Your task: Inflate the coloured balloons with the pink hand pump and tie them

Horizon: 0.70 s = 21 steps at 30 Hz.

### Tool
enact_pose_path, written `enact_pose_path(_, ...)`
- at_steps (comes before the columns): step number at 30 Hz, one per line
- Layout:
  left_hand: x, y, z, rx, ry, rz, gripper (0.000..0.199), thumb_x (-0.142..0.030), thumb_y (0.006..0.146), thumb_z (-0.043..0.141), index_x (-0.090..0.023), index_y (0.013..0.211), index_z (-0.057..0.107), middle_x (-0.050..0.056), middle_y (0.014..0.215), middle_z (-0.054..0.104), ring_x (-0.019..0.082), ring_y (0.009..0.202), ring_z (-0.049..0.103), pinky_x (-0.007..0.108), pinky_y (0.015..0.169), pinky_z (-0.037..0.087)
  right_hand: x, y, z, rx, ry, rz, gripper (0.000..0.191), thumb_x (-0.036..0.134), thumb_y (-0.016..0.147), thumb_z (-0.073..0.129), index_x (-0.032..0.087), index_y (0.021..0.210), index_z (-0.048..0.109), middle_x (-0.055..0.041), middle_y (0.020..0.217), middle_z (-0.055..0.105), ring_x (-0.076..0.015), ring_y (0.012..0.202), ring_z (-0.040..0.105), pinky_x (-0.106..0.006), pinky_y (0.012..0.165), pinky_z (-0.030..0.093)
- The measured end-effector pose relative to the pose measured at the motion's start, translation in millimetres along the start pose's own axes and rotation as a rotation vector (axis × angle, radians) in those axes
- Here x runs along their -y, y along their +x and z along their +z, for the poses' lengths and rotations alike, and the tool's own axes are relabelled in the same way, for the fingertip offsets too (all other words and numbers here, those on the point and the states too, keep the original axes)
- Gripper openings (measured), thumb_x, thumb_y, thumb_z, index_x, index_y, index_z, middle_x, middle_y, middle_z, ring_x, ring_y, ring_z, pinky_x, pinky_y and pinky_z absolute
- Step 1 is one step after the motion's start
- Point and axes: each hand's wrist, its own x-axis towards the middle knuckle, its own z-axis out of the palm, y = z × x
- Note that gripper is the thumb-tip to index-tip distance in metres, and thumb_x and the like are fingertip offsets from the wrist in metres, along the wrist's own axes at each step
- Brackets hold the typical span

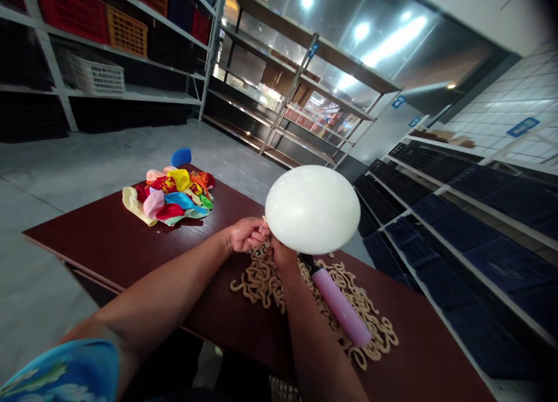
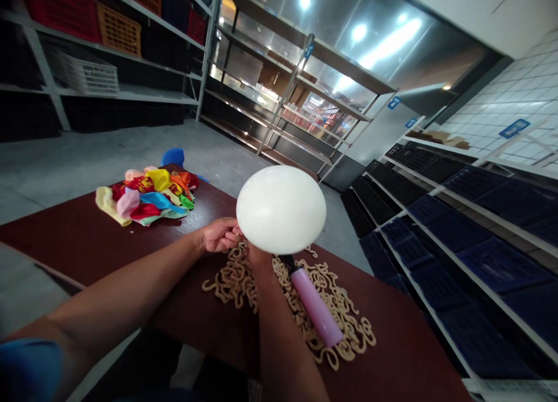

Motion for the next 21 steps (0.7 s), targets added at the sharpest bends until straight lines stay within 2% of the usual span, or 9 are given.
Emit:
enact_pose_path(2,1,4,-2.9,-0.08,0.049,0.039,0.014,-0.014,0.073,0.053,-0.013,0.064,0.042,-0.005,0.057,0.029,0.0,0.037,0.016,0.01,0.031,0.012,-1,1,-4,-0.161,0.0,0.062,0.031,0.051,0.072,0.052,0.021,0.069,0.059,0.0042,0.045,0.046,-0.0113,0.041,0.039,-0.026,0.042,0.036)
enact_pose_path(4,5,10,-6.0,-0.188,0.143,0.103,0.013,-0.017,0.073,0.054,-0.013,0.067,0.045,-0.005,0.057,0.031,0.0,0.037,0.018,0.011,0.032,0.01,2,0,-6,-0.255,-0.015,0.085,0.031,0.051,0.07,0.054,0.021,0.074,0.061,0.0043,0.046,0.048,-0.0116,0.042,0.041,-0.026,0.043,0.037)
enact_pose_path(6,10,15,-9.4,-0.33,0.328,0.188,0.018,-0.027,0.075,0.055,-0.014,0.066,0.048,-0.005,0.056,0.034,0.002,0.036,0.021,0.013,0.032,0.011,7,-2,-7,-0.244,-0.061,0.04,0.033,0.05,0.07,0.054,0.02,0.079,0.064,0.0025,0.054,0.056,-0.0128,0.05,0.048,-0.026,0.05,0.041)
enact_pose_path(9,16,20,-13.9,-0.543,0.751,0.342,0.03,-0.041,0.077,0.051,-0.015,0.062,0.053,-0.002,0.051,0.04,0.006,0.038,0.029,0.018,0.035,0.019,15,-7,-9,-0.166,-0.19,-0.087,0.03,0.047,0.073,0.052,0.02,0.08,0.066,-0.0003,0.068,0.063,-0.0147,0.064,0.054,-0.027,0.063,0.045)
enact_pose_path(12,16,19,-15.9,-0.672,1.125,0.533,0.032,-0.038,0.079,0.049,-0.016,0.056,0.054,0.0,0.05,0.045,0.01,0.047,0.039,0.02,0.044,0.028,22,-12,-12,-0.086,-0.366,-0.255,0.025,0.039,0.078,0.049,0.021,0.084,0.066,-0.0016,0.075,0.065,-0.0151,0.069,0.056,-0.027,0.07,0.045)
enact_pose_path(14,16,18,-15.9,-0.689,1.257,0.624,0.032,-0.036,0.08,0.047,-0.017,0.056,0.054,0.0,0.053,0.048,0.011,0.053,0.042,0.021,0.05,0.03,25,-13,-14,-0.049,-0.456,-0.375,0.024,0.033,0.081,0.045,0.021,0.089,0.065,-0.0034,0.082,0.064,-0.0154,0.075,0.056,-0.028,0.075,0.044)
enact_pose_path(16,16,18,-16.1,-0.667,1.319,0.645,0.033,-0.037,0.082,0.043,-0.017,0.058,0.055,0.0,0.055,0.051,0.012,0.056,0.044,0.021,0.054,0.031,26,-13,-16,-0.026,-0.5,-0.452,0.024,0.029,0.083,0.042,0.022,0.092,0.064,-0.0053,0.088,0.061,-0.0158,0.083,0.056,-0.028,0.079,0.043)
enact_pose_path(19,19,20,-17.7,-0.609,1.366,0.63,0.034,-0.038,0.084,0.039,-0.018,0.065,0.058,0.001,0.062,0.056,0.013,0.061,0.048,0.022,0.058,0.034,26,-12,-18,-0.04,-0.477,-0.485,0.024,0.028,0.084,0.042,0.023,0.091,0.064,-0.0062,0.091,0.058,-0.016,0.088,0.054,-0.03,0.082,0.044)
enact_pose_path(21,23,22,-19.2,-0.561,1.388,0.623,0.033,-0.036,0.085,0.038,-0.018,0.069,0.06,0.002,0.066,0.059,0.014,0.063,0.051,0.022,0.06,0.035,25,-11,-18,-0.058,-0.403,-0.442,0.021,0.031,0.083,0.046,0.023,0.089,0.064,-0.0056,0.091,0.058,-0.016,0.086,0.055,-0.031,0.081,0.045)
